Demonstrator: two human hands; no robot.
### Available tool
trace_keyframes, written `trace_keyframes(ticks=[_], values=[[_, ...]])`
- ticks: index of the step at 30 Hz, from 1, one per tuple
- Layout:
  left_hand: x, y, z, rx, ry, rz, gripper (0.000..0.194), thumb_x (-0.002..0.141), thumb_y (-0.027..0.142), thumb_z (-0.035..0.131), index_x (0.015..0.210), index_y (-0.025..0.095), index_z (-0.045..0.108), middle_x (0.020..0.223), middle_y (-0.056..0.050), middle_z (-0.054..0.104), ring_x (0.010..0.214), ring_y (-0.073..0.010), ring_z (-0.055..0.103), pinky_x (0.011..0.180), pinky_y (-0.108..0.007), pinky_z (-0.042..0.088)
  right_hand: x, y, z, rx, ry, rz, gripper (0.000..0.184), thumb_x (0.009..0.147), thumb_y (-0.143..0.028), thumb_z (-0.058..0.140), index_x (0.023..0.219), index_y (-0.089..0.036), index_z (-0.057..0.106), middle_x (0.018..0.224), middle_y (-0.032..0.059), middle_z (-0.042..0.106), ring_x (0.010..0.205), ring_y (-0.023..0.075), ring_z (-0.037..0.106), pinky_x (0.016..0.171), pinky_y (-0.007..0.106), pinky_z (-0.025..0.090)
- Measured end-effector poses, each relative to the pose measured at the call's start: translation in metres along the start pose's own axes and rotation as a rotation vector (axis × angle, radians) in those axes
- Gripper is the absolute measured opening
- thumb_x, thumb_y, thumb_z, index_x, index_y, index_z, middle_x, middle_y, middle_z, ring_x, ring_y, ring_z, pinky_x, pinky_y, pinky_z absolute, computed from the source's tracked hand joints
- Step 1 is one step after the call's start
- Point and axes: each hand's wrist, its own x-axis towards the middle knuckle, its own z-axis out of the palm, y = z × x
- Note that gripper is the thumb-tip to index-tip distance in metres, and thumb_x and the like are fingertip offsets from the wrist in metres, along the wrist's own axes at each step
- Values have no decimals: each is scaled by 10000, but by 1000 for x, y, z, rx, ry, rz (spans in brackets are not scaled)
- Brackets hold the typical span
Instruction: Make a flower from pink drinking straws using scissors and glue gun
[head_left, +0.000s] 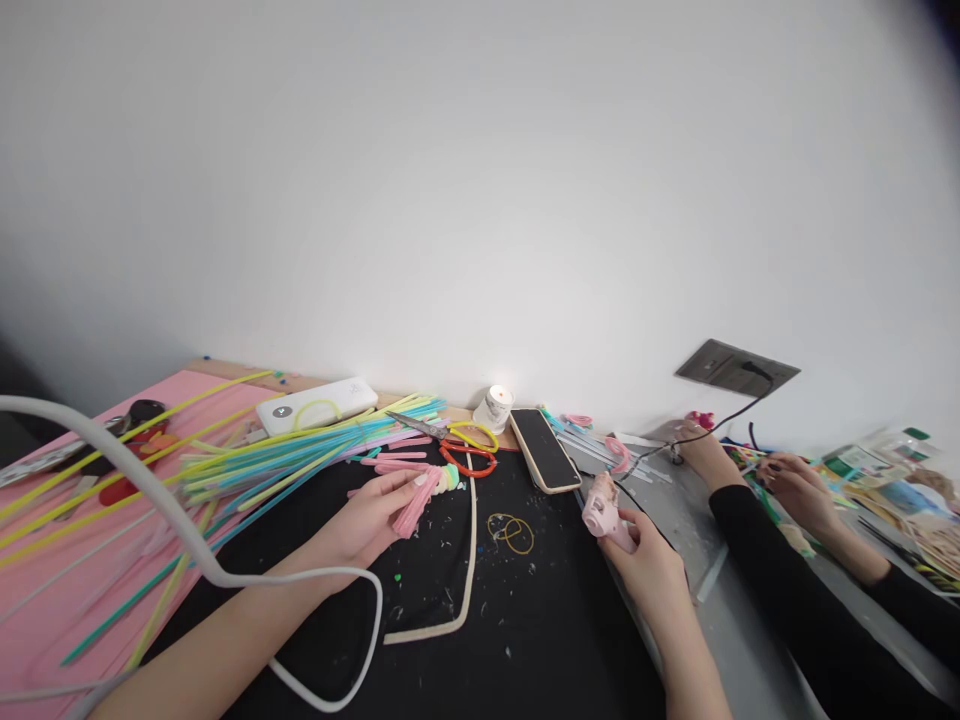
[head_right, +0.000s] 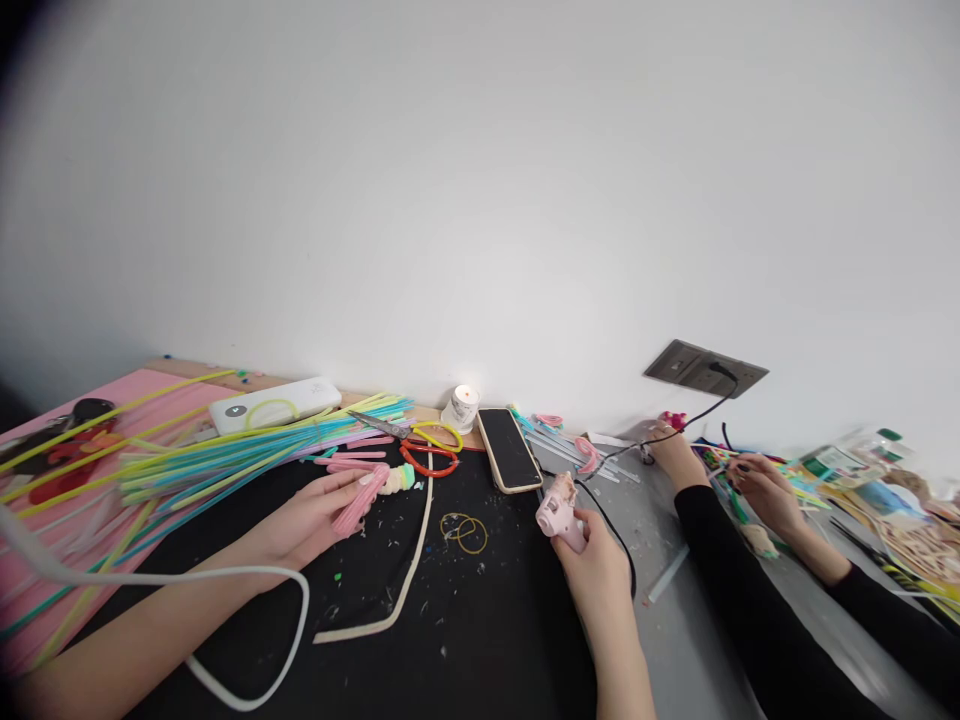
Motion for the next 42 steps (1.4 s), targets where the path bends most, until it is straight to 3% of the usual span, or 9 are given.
trace_keyframes(ticks=[12, 19, 24, 28, 32, 36, 38, 42], values=[[2, -3, -3, 7, 8, -23, 257, 698, 301, 763, 945, 232, 743, 954, -23, 711, 818, -159, 589, 618, -216, 447, 4, 5, -9, -101, -81, 14, 326, 583, -328, 623, 880, -193, 628, 736, 38, 709, 746, 266, 686, 629, 290, 453], [0, 2, 0, -7, 36, -36, 264, 695, 297, 759, 947, 225, 734, 969, -44, 704, 863, -190, 597, 632, -246, 458, 4, -1, -13, -187, -141, -18, 392, 599, -244, 608, 974, -140, 655, 897, 120, 726, 839, 297, 688, 668, 316, 477], [3, 5, -2, -58, 66, 33, 245, 755, 307, 704, 982, 216, 706, 1013, -67, 703, 993, -225, 600, 641, -249, 458, -8, -25, -28, -204, -129, -66, 475, 624, -235, 614, 1084, -126, 654, 1006, 154, 720, 937, 316, 678, 732, 313, 488], [7, 7, -8, -92, 58, 137, 325, 790, 356, 675, 1046, 157, 667, 1033, -119, 718, 1048, -262, 613, 757, -302, 483, -19, -67, -30, 19, 33, -290, 329, 734, -290, 565, 1020, -175, 681, 1005, 116, 721, 916, 284, 673, 750, 329, 491], [12, 8, -13, -161, 44, 235, 287, 813, 307, 657, 1051, 147, 656, 1012, -112, 732, 975, -273, 668, 875, -370, 496, -26, -129, -6, 212, -79, -548, 212, 809, -184, 520, 940, -181, 686, 904, 73, 724, 827, 216, 669, 746, 308, 490], [16, 7, -16, -244, 49, 263, 196, 853, 268, 617, 975, 133, 692, 976, -117, 743, 889, -275, 692, 822, -389, 541, -26, -184, 42, 207, -183, -873, 213, 806, -78, 572, 958, -175, 686, 948, 69, 717, 920, 208, 630, 803, 296, 461], [17, 7, -16, -271, 69, 269, 180, 859, 251, 613, 984, 150, 694, 1008, -105, 736, 920, -268, 682, 810, -378, 545, -25, -201, 66, 145, -165, -991, 210, 837, -98, 576, 1004, -174, 678, 966, 77, 713, 945, 220, 606, 811, 309, 444], [17, 6, -15, -278, 80, 287, 146, 866, 224, 602, 961, 159, 692, 1017, -96, 724, 965, -263, 659, 786, -365, 542, -23, -213, 99, 10, -45, -1040, 143, 895, -169, 553, 956, -196, 679, 924, 69, 705, 943, 240, 571, 768, 329, 406]])
